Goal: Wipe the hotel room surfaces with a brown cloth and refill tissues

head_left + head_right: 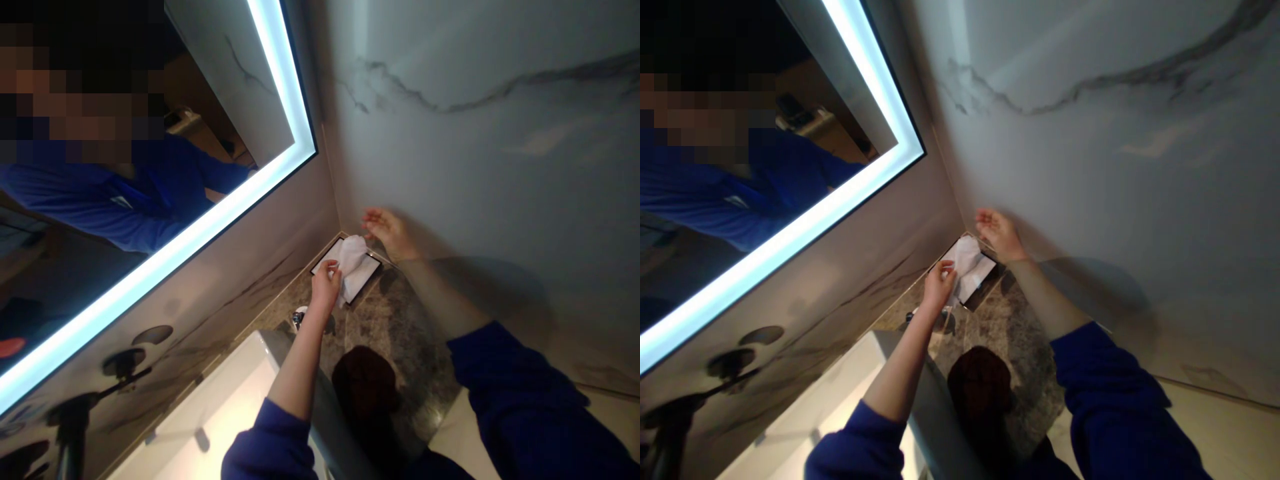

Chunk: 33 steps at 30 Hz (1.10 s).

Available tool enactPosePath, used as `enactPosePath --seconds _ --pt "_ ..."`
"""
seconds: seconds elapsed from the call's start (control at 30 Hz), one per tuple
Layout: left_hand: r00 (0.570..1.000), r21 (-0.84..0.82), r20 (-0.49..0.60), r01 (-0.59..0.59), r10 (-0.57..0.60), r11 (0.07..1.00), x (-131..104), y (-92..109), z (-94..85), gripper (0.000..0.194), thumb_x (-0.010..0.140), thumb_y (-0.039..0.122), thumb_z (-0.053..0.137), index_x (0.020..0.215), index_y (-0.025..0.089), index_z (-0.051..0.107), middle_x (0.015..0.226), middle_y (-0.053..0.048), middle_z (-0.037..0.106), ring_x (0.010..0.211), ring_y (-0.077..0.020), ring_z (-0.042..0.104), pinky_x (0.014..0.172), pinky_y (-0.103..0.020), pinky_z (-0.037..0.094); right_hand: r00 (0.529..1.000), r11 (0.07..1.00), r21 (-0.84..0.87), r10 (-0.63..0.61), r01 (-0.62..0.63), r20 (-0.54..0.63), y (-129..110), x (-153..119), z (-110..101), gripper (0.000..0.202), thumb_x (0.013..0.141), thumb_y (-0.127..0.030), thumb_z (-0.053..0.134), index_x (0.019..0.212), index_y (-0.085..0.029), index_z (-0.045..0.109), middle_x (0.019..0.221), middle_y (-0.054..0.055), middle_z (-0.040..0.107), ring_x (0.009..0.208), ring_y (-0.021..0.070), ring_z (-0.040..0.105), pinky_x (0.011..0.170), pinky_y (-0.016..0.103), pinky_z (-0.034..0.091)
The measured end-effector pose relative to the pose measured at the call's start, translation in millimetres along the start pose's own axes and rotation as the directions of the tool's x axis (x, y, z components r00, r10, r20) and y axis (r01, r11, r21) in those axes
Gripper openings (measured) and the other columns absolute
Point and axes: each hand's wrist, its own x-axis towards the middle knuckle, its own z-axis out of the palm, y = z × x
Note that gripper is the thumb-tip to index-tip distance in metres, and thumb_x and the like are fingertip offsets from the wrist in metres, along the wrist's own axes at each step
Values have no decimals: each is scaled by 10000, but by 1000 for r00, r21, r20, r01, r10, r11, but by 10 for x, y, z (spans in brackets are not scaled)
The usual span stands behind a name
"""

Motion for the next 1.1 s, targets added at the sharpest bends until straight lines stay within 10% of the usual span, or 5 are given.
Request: enactPosePath --seconds 0.1,0.27,0.63,0.9,1.1 --pt "999 8 -21 -40 40 999 -45 -22 -5 232 808 142 591 1036 97 590 1007 -87 654 949 -165 596 867 -257 428 978 967 -240 -133 92 -161 19 -390 -46 309 807 -466 504 911 -179 555 870 77 610 807 184 577 736 325 484" --pt "990 80 33 -137 135 987 -54 -52 45 314 785 207 632 1096 165 631 1136 -90 597 1036 -209 563 937 -308 413 915 733 -553 -363 396 174 245 -920 22 261 898 -367 428 902 -203 631 974 93 657 969 204 591 904 371 467" --pt "995 211 79 -76 61 975 25 -101 75 165 827 203 499 909 175 639 743 -44 652 744 -192 600 723 -276 428 825 412 -715 -296 565 481 577 -581 151 494 910 -291 423 1368 -106 417 1437 154 380 1334 265 346 1067 516 276" --pt "990 176 55 -141 134 974 -2 -141 62 184 823 169 514 984 139 598 997 -101 622 944 -195 582 865 -292 429 784 483 -647 -154 590 601 556 -340 125 335 898 -349 492 1150 -167 619 1107 113 646 1098 255 507 971 453 296" --pt "968 106 78 -245 238 964 40 -127 35 587 760 148 592 1325 153 432 1290 -100 537 1159 -216 513 973 -314 403 724 617 -619 112 487 681 405 -71 119 266 879 -336 496 1055 -219 657 1085 75 649 1110 250 499 930 431 317"
